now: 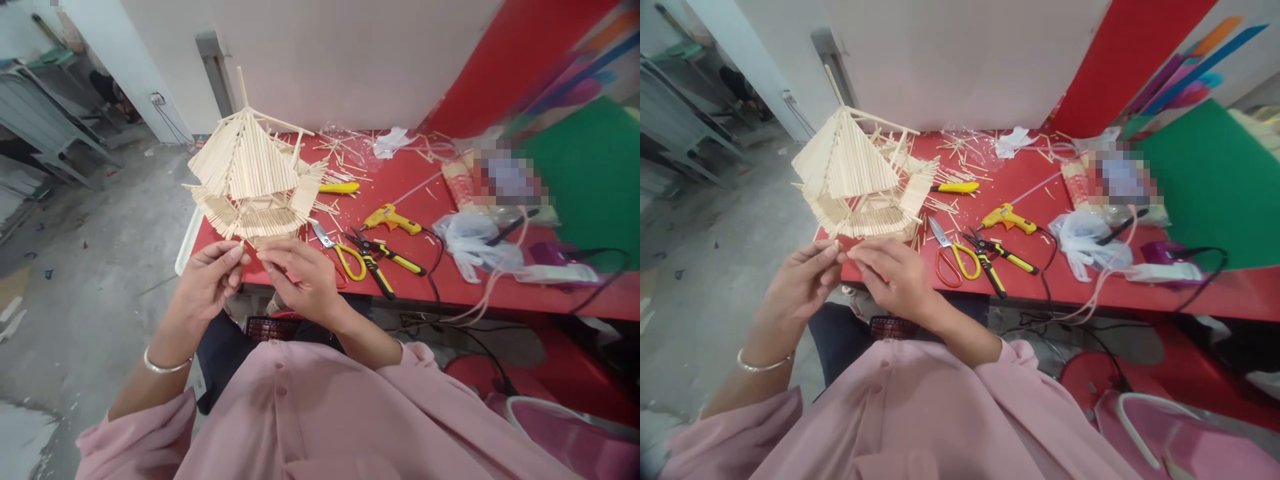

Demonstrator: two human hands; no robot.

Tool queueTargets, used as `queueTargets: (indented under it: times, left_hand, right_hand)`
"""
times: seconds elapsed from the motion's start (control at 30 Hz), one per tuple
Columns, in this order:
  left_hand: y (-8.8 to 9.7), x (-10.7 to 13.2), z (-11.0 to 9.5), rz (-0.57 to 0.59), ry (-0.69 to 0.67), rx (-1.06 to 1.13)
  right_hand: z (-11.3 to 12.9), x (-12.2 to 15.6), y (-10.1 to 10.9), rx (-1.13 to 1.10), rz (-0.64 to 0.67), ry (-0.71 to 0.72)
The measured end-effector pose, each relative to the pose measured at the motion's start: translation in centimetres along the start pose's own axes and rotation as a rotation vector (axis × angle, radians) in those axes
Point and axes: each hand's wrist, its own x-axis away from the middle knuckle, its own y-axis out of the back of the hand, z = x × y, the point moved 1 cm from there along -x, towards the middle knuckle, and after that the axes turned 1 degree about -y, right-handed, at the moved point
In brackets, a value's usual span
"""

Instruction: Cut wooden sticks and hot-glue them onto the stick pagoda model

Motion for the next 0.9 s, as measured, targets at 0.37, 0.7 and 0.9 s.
queueTargets:
  times: [0.37, 0.7, 0.9]
  left_hand:
    - [-0.9, -2.0, -3.7, 0.029, 0.196, 0.046]
    - [-1.9, -3.8, -4.9, -0.051, 0.134, 0.010]
    - [-2.1, -4.6, -4.8, -0.055, 0.120, 0.024]
  right_hand:
    - [-0.8, -1.1, -0.2, 0.070, 0.001, 0.144]
    - [-0.9, -1.0, 0.4, 0.090, 0.000, 0.143]
    - [-1.4, -0.5, 0.7, 0.098, 0.019, 0.122]
